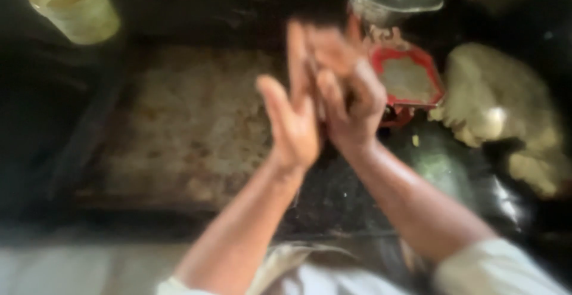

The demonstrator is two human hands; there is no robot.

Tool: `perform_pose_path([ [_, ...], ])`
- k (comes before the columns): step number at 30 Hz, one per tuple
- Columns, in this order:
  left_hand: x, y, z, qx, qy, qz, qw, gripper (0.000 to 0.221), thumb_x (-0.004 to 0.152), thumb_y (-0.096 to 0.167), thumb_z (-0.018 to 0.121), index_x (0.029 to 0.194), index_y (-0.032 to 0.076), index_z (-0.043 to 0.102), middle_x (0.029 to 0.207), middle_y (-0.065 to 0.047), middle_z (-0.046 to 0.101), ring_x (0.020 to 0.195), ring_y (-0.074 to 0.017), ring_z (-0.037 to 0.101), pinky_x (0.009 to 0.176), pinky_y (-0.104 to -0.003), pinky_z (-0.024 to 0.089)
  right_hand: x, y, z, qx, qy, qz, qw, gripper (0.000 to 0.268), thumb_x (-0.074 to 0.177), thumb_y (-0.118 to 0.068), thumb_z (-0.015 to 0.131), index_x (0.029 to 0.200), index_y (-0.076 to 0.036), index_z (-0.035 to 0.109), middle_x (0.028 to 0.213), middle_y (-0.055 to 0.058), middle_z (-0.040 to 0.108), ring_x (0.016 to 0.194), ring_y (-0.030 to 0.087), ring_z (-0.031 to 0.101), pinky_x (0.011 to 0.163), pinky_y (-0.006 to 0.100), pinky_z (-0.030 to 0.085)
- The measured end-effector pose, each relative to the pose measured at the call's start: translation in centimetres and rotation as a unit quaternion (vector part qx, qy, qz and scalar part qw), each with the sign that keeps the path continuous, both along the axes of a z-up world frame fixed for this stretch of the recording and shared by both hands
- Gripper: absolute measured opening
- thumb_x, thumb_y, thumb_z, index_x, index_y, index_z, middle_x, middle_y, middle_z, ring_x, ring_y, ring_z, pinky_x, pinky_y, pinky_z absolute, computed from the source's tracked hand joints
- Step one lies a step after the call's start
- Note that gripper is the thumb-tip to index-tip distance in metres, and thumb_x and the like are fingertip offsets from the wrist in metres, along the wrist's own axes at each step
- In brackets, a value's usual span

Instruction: The person shapes small portions of dough into spheres and arranges them on baking trays.

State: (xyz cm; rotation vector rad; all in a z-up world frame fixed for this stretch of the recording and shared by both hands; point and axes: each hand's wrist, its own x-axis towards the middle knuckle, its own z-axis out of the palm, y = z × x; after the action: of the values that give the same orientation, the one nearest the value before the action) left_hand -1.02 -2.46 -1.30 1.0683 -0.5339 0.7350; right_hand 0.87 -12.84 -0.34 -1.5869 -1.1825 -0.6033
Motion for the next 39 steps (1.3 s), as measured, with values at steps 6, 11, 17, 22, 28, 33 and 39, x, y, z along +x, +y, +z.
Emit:
perform_pose_path([
  [6, -0.4, 2.0, 2.0, -0.140, -0.037, -0.124, 0.982, 0.097, 0.093, 0.083, -0.005, 0.169, 0.025, -0.012, 0.179, -0.001, -0.012, 0.164, -0.0230, -0.007, 0.138, -0.040, -0.012, -1.0, 0.9, 0.1, 0.067, -0.062, 0.066, 0.994, 0.030, 0.107, -0.030, 0.072, 0.129, -0.010, 0.066, 0.142, 0.010, 0.065, 0.122, 0.022, 0.070, 0.110, 0.037, 0.056],
  [11, 0.0, -0.3, -1.7, -0.056, 0.036, -0.053, 0.996, 0.101, 0.095, 0.087, 0.003, 0.170, 0.018, -0.002, 0.181, -0.012, 0.001, 0.170, -0.0292, -0.003, 0.139, -0.047, -0.005, 2.6, 1.5, -1.2, 0.059, -0.124, -0.178, 0.974, 0.041, 0.103, -0.024, 0.075, 0.125, 0.006, 0.057, 0.126, 0.015, 0.072, 0.117, 0.029, 0.071, 0.106, 0.045, 0.056],
  [17, -2.1, 2.9, 0.8, -0.071, -0.010, -0.078, 0.994, 0.098, 0.098, 0.087, 0.003, 0.172, 0.023, -0.004, 0.176, -0.010, 0.002, 0.166, -0.0304, 0.002, 0.137, -0.044, -0.002, -0.1, 1.7, 0.6, 0.006, -0.115, 0.013, 0.993, 0.041, 0.094, -0.030, 0.081, 0.121, -0.003, 0.066, 0.120, 0.014, 0.070, 0.113, 0.030, 0.073, 0.094, 0.038, 0.060],
  [22, -1.1, 2.3, 0.3, -0.158, -0.012, -0.150, 0.976, 0.099, 0.093, 0.085, 0.005, 0.171, 0.026, -0.007, 0.182, -0.004, -0.007, 0.166, -0.0256, -0.006, 0.138, -0.046, -0.003, -1.7, 2.7, 1.3, 0.039, -0.074, -0.019, 0.996, 0.027, 0.102, -0.018, 0.076, 0.125, -0.006, 0.067, 0.124, 0.014, 0.073, 0.104, 0.025, 0.076, 0.088, 0.034, 0.061],
  [28, -1.3, 2.3, -1.4, -0.110, 0.000, -0.142, 0.984, 0.096, 0.097, 0.085, 0.009, 0.172, 0.026, -0.005, 0.180, -0.008, -0.006, 0.168, -0.0307, -0.003, 0.138, -0.048, -0.004, -0.6, 3.0, 0.8, 0.037, -0.071, -0.005, 0.997, 0.039, 0.093, -0.022, 0.077, 0.124, -0.003, 0.063, 0.120, 0.018, 0.071, 0.104, 0.031, 0.074, 0.090, 0.039, 0.062],
  [33, -1.5, 4.1, 0.6, -0.283, 0.006, -0.224, 0.932, 0.100, 0.087, 0.088, 0.004, 0.169, 0.032, -0.009, 0.179, -0.002, -0.013, 0.167, -0.0234, -0.007, 0.134, -0.046, -0.007, -2.7, 3.9, 1.6, 0.001, -0.106, -0.024, 0.994, 0.033, 0.091, -0.017, 0.082, 0.119, -0.007, 0.068, 0.115, 0.012, 0.073, 0.106, 0.025, 0.074, 0.087, 0.034, 0.061],
  [39, -1.2, 2.9, -1.2, -0.152, 0.065, -0.172, 0.971, 0.100, 0.094, 0.087, 0.009, 0.171, 0.024, -0.003, 0.182, -0.009, -0.012, 0.168, -0.0328, -0.006, 0.136, -0.052, 0.002, -0.7, 4.5, 0.7, 0.009, 0.046, -0.024, 0.999, 0.032, 0.094, -0.013, 0.070, 0.123, -0.002, 0.065, 0.126, 0.016, 0.068, 0.110, 0.025, 0.072, 0.088, 0.034, 0.064],
])
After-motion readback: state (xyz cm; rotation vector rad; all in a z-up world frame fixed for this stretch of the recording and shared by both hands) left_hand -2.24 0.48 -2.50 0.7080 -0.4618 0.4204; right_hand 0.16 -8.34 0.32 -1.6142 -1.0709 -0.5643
